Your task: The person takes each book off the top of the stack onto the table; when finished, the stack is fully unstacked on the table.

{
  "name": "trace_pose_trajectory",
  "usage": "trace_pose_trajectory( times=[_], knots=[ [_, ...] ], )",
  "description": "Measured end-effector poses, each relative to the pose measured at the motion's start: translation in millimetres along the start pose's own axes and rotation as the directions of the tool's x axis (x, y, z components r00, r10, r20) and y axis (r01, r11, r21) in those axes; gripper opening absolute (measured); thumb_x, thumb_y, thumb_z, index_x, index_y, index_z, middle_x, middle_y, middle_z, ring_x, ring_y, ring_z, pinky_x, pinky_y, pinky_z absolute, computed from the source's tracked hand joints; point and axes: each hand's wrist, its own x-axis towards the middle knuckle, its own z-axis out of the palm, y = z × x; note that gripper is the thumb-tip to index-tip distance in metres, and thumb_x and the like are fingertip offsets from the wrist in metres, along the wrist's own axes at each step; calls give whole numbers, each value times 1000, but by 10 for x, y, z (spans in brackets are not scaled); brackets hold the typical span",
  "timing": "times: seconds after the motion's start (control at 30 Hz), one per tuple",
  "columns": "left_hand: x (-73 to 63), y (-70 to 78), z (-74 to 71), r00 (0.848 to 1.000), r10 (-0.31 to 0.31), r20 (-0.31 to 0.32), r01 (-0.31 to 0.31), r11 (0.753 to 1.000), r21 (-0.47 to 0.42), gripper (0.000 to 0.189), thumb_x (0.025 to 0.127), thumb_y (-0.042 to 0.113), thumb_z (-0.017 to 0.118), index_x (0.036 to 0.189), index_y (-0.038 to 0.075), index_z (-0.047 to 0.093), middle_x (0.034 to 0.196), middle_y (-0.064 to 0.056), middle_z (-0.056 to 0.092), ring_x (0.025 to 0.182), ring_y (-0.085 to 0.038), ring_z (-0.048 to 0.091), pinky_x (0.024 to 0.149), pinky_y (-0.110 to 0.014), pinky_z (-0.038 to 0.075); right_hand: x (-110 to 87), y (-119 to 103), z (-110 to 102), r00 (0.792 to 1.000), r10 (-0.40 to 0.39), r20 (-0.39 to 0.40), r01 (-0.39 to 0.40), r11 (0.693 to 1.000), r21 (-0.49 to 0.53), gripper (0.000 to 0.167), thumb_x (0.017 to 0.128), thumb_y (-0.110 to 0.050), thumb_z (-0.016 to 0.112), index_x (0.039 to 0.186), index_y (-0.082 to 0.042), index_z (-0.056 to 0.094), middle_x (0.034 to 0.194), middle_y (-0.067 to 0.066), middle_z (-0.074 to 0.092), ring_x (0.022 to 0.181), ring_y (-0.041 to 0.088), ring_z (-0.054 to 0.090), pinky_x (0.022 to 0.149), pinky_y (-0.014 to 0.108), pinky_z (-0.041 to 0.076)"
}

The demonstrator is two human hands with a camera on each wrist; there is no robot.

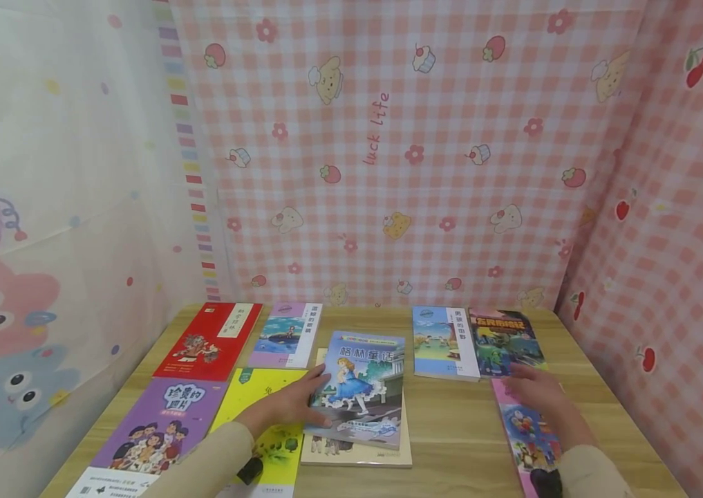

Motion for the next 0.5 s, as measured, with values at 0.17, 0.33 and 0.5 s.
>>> trace_pose_trajectory(
  times=[0.17, 0.33, 0.5],
  knots=[
    [-2, -8, -5, 1000, -6, -4, 6, 1000, -1, 95, 76, 46, 84, 155, 24, 37, 165, 6, 14, 150, -27, 18, 116, -53, 26, 128, -221, 583, 994, -111, 1, 109, 978, 177, 63, 102, -18, 53, 150, 13, 24, 145, 38, 36, 125, 44, 51, 99, 48, 48],
    [-18, -6, -6, 1000, 6, 0, -6, 1000, -17, 93, 77, 44, 83, 155, 23, 36, 165, 5, 14, 150, -27, 16, 116, -53, 25, 196, -390, 1155, 989, -148, 7, 139, 939, 314, 57, 100, -4, 53, 146, 17, 27, 139, 41, 39, 115, 42, 59, 94, 47, 52],
    [-14, -2, 2, 1000, 11, -2, -11, 1000, -27, 94, 77, 44, 83, 155, 23, 37, 166, 3, 13, 150, -28, 17, 116, -53, 25, 231, -452, 1482, 988, -153, 22, 141, 953, 267, 56, 97, -3, 54, 144, 18, 32, 131, 39, 49, 107, 40, 63, 87, 44, 56]
  ],
)
